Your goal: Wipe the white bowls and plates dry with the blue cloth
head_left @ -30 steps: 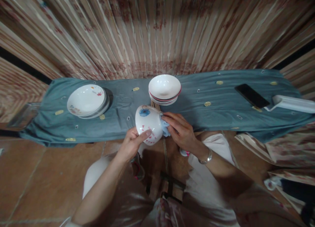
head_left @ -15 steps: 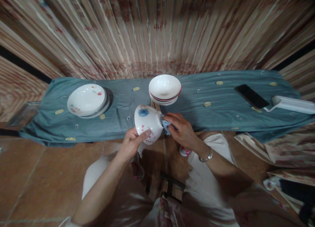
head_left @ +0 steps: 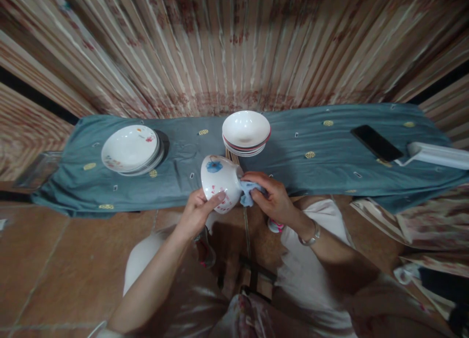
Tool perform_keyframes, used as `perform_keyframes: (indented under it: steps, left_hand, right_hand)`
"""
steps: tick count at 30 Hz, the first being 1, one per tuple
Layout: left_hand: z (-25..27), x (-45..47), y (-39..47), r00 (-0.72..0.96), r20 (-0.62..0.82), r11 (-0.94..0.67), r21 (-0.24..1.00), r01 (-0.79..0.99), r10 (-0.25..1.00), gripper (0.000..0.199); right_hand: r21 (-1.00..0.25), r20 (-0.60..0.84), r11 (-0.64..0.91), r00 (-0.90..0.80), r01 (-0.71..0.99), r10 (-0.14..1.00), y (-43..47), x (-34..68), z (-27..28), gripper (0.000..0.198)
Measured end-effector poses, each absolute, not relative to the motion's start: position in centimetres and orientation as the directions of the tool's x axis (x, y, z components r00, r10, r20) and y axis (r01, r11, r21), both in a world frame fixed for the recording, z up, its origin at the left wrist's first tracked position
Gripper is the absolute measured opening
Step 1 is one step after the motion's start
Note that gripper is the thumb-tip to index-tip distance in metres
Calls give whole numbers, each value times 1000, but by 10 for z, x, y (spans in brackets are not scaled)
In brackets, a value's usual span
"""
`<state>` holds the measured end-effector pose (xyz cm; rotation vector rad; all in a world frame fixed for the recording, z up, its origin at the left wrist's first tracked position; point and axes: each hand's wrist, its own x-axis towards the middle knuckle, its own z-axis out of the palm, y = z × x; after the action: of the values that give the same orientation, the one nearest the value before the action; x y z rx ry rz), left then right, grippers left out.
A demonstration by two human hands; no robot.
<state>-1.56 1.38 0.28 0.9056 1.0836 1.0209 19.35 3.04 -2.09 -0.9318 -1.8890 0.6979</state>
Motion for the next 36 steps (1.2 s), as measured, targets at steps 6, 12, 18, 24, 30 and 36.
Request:
perform_keyframes:
  steps: [6, 12, 18, 24, 30, 36]
  left_hand:
    - [2, -13, 11, 191, -247, 284, 939, -196, 950, 35]
    - [-2, -12, 8, 241, -247, 295, 937, -187, 939, 33]
    - [-4, -10, 6, 245, -255, 304, 934, -188, 935, 32]
    - [-3, -10, 7, 218, -237, 283, 935, -214, 947, 35]
    - [0, -13, 10, 184, -244, 282, 933, -222, 952, 35]
    - [4, -14, 12, 126, -270, 291, 935, -204, 955, 38]
  right_hand:
    - [-735, 502, 576, -284, 357, 817, 30, 193, -21, 31]
    - [-659, 547, 599, -258, 455, 797, 32, 193, -19, 31]
    - [-550, 574, 608, -269, 572, 773, 38, 197, -25, 32]
    - [-525, 527, 571, -286, 631, 800, 39, 197, -29, 32]
    - [-580, 465, 552, -313, 599, 828, 38, 196, -28, 32]
    - [-662, 442, 565, -351, 494, 825, 34, 196, -22, 30]
